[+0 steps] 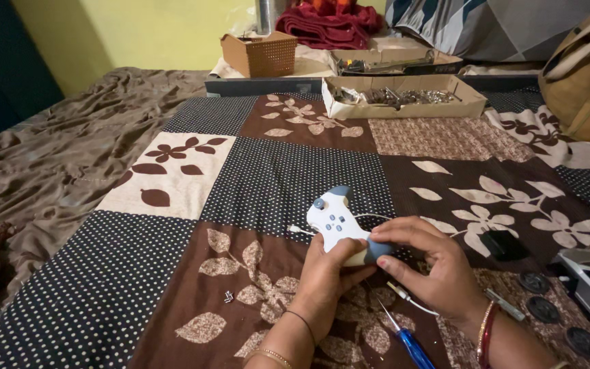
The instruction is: The person uses a blue-handled screwdriver to remove screws from the back of a white and blue game controller. They turn the controller over, unscrew multiple fasteners, and place the screws on the bed. The controller remains disassembled at the end of the clip.
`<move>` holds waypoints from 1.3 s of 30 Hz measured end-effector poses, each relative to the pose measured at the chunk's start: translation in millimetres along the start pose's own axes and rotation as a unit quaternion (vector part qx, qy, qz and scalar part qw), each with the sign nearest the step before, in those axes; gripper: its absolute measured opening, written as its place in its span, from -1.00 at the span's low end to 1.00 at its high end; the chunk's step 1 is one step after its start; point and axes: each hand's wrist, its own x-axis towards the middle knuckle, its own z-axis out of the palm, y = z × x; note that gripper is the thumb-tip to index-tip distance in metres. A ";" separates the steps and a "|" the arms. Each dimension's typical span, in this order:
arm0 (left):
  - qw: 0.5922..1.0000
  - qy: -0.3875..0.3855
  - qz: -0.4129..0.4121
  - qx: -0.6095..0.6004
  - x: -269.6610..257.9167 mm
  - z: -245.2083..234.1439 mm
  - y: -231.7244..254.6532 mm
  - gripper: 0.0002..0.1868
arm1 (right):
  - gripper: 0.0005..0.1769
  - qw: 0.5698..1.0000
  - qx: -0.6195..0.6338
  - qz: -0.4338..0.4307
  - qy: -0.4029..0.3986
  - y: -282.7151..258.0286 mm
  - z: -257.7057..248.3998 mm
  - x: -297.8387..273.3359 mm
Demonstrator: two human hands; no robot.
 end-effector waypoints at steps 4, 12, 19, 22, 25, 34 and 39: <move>1.000 0.002 0.010 0.001 -0.2 1.2 0.6 -0.44 | -0.67 1.000 -0.020 -0.007 0.004 -0.8 0.5 0.9; 0.999 -0.011 0.045 -0.024 -0.6 0.0 -1.3 -0.44 | -0.66 0.999 -0.038 -0.011 0.014 -2.1 1.3 1.0; 0.997 -0.011 0.071 -0.023 3.9 -2.3 -5.1 -0.46 | -0.61 0.998 -0.064 -0.014 0.005 -3.9 2.2 0.6; 0.997 -0.002 0.073 -0.024 6.6 -1.4 -7.2 -0.43 | -0.59 0.999 -0.052 -0.013 0.009 -3.9 1.8 0.9; 0.995 0.010 0.094 0.019 5.6 -0.5 -9.3 -0.39 | -0.59 0.997 -0.050 -0.047 0.019 -3.7 2.3 1.5; 0.996 -0.019 0.073 -0.040 1.3 1.0 -3.6 -0.37 | -0.50 0.998 -0.026 -0.035 0.036 -3.2 1.7 1.1; 0.998 -0.031 0.053 -0.032 3.1 2.7 -5.2 -0.37 | -0.46 0.998 0.012 -0.017 0.057 -5.9 1.7 0.7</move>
